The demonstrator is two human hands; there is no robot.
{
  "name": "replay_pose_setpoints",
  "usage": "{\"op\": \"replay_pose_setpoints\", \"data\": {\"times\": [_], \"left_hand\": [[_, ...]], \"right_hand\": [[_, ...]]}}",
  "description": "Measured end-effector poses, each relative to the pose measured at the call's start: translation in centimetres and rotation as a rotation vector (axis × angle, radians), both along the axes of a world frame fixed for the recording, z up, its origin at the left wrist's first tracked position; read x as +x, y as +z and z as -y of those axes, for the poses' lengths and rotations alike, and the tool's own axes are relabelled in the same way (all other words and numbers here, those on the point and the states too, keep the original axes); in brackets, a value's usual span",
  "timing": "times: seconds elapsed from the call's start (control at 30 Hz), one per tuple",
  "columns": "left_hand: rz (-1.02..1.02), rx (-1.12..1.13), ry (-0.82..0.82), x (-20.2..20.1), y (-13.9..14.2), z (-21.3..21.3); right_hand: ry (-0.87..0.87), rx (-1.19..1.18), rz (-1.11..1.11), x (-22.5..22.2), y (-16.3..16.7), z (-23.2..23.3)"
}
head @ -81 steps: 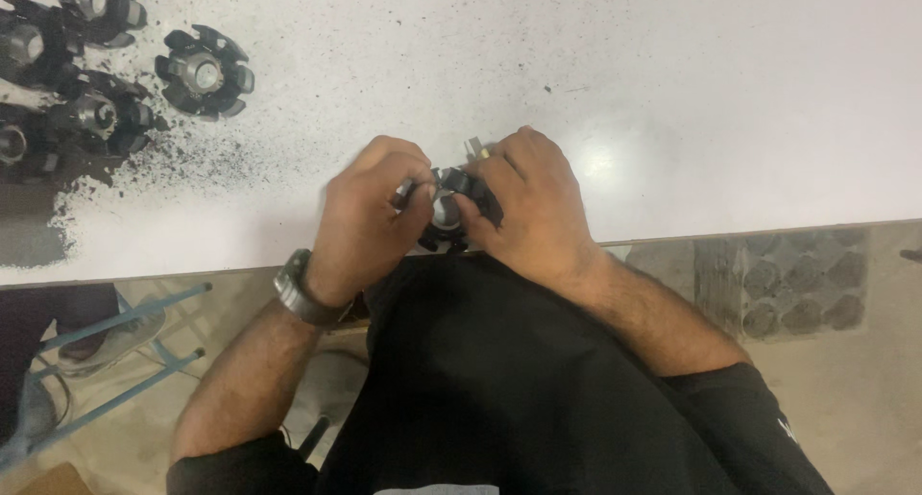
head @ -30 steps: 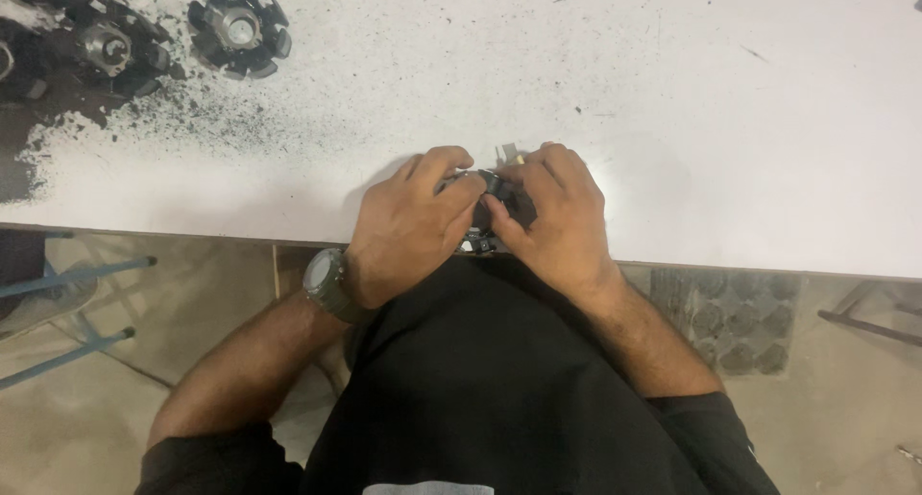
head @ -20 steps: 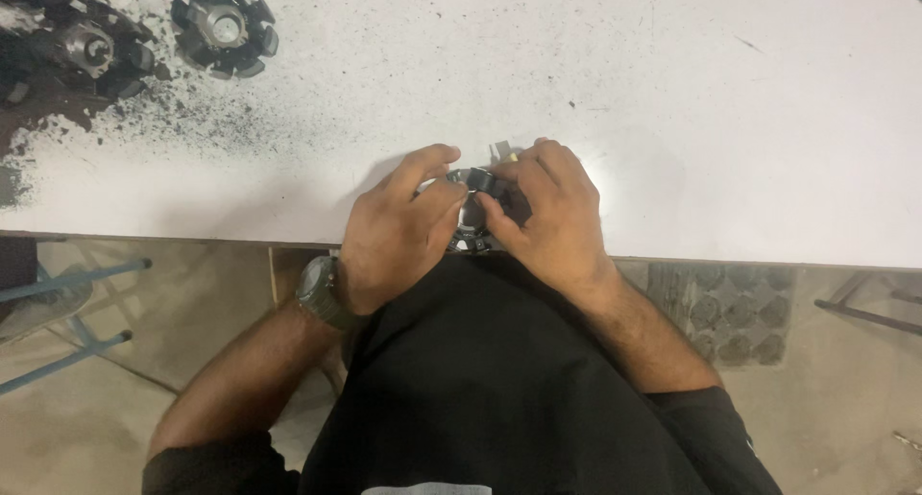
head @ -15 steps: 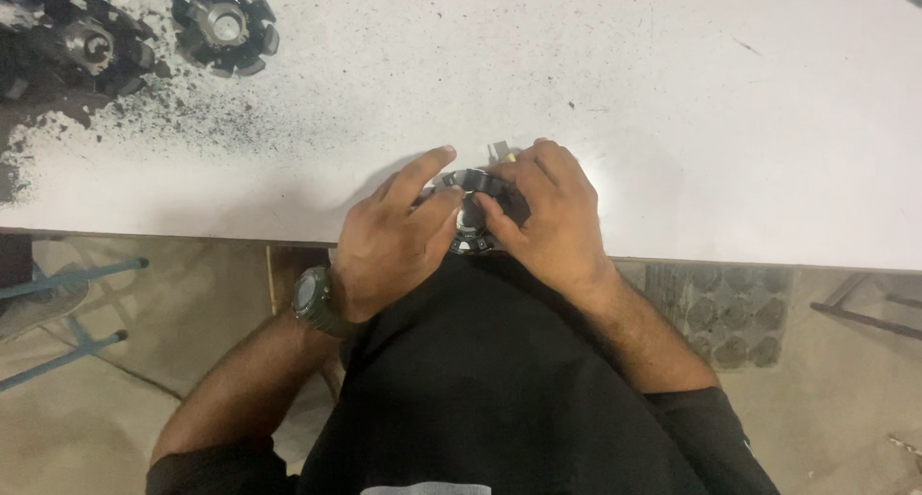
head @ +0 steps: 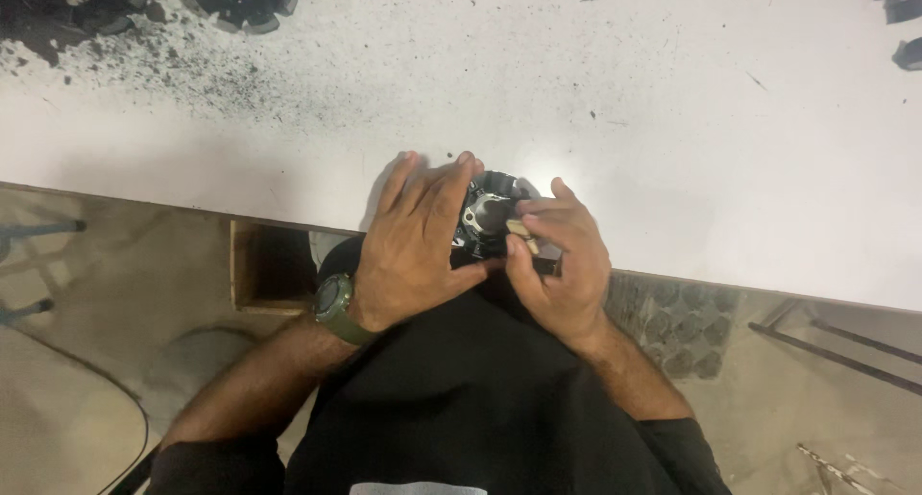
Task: The person sits at a white workbench and assembles small black plastic hub components, pressing a small insert into each hub by hand and setting the finished hub in a growing group on the table. They repeatedly pick up unassembled parts from a pile and work on them one at a time.
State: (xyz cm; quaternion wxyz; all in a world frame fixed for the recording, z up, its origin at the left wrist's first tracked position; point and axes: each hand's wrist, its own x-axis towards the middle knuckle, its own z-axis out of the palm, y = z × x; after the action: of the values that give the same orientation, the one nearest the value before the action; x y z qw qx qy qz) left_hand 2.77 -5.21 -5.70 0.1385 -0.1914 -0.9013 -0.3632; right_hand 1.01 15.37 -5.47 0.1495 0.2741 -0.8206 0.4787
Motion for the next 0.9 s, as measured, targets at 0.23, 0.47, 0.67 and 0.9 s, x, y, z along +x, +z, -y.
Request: {"op": "replay_pose_setpoints", "data": {"times": [0.23, 0.47, 0.67, 0.9], "left_hand": [[0.016, 0.090, -0.017, 0.1, -0.9, 0.2], [-0.019, 0.113, -0.033, 0.1, -1.1, 0.3], [0.024, 0.097, -0.027, 0.1, -0.9, 0.5], [0.001, 0.106, -0.021, 0.1, -1.2, 0.4]], "right_hand": [[-0.006, 0.122, -0.099, -0.3, -1.2, 1.0], [-0.005, 0.154, -0.122, -0.6, -0.9, 1.4], [-0.019, 0.189, -0.128, -0.7, -0.3, 2.1], [-0.016, 0.241, -0.106, -0.7, 0.6, 2.4]]}}
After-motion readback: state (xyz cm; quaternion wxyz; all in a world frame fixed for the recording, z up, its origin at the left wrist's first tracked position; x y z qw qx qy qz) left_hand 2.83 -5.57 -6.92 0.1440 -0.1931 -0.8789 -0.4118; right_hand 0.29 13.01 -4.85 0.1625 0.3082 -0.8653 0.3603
